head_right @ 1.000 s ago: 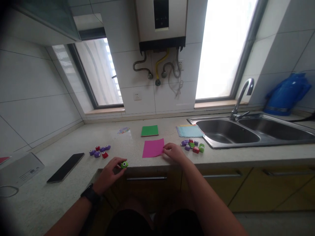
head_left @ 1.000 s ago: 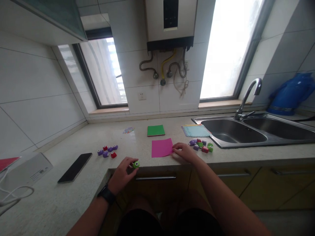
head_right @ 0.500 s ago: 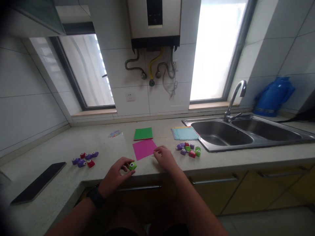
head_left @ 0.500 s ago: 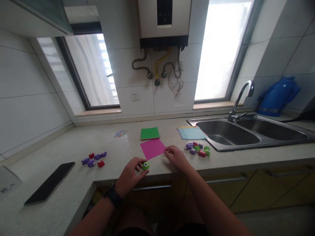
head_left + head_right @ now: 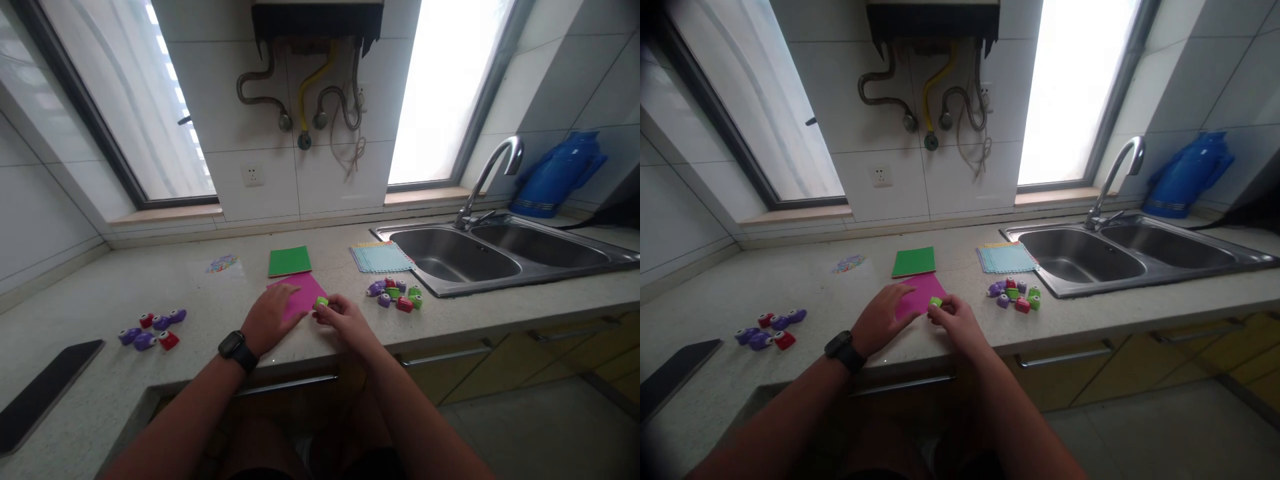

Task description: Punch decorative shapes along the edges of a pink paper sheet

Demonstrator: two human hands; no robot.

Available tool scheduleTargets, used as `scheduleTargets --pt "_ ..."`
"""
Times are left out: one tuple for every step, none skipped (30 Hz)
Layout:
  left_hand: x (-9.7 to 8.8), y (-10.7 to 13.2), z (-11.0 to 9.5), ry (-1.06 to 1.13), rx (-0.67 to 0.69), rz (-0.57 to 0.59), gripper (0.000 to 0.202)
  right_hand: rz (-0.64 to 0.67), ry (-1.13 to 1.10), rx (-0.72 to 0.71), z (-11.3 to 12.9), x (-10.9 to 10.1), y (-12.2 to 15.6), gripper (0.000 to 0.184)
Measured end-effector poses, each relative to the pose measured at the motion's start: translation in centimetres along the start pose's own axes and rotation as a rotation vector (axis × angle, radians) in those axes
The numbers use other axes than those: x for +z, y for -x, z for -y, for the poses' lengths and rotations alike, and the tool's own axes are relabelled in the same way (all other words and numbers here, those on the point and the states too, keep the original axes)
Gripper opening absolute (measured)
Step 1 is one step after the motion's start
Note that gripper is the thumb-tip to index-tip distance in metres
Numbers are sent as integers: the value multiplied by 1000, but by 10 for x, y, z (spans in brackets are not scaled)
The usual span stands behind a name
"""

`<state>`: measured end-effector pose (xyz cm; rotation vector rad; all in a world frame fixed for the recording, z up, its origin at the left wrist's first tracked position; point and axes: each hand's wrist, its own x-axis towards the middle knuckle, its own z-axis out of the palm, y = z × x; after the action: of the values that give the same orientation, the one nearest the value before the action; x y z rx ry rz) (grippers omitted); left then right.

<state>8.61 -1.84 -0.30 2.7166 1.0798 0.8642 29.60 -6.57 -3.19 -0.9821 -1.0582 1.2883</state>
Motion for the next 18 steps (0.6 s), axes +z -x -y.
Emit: scheduleTargets --pt "1 -3 11 -30 -34 17 39 -20 -34 7 -1 -5 0 43" --pt "2 -6 23 -49 -61 32 36 -35 -67 13 -1 -9 0 43" --pt "3 -8 35 -69 -93 45 35 -43 -98 18 -1 -12 0 43" --pt "4 -11 45 -88 -127 58 36 -46 -128 22 -1 -14 1 43" --pt "5 -13 55 -105 -160 73 37 -45 -154 26 -1 -15 1 43" --pt "6 -15 63 -120 -187 95 39 -40 -176 31 -1 -16 2 43" --pt "6 -18 69 -132 -207 126 41 -34 -194 35 -1 -17 3 43" --pt "5 -20 74 -142 -222 160 43 -26 -211 40 -1 -18 3 42" --pt "4 -22 77 -151 -233 197 44 -16 -227 45 -1 -19 4 41" --pt "3 -24 80 -161 -242 231 46 -6 -244 49 -1 -20 4 41" --pt "1 -26 82 -172 -251 262 47 4 -260 53 -1 -21 5 40" --pt "0 -28 83 -185 -262 291 50 14 -273 57 -1 -22 6 39" --pt "-2 -29 84 -198 -272 319 51 23 -284 59 0 -22 7 38" --pt "-3 -30 85 -211 -284 346 53 30 -289 60 0 -23 8 37" --pt "-5 -31 86 -222 -296 372 53 36 -291 60 1 -24 9 37" --pt "-6 -32 87 -231 -309 397 52 42 -290 59 2 -24 9 36" --pt "-7 -32 87 -240 -321 416 51 47 -288 57 2 -24 10 36" --pt "-8 -33 87 -247 -333 429 51 52 -285 54 3 -24 11 35"
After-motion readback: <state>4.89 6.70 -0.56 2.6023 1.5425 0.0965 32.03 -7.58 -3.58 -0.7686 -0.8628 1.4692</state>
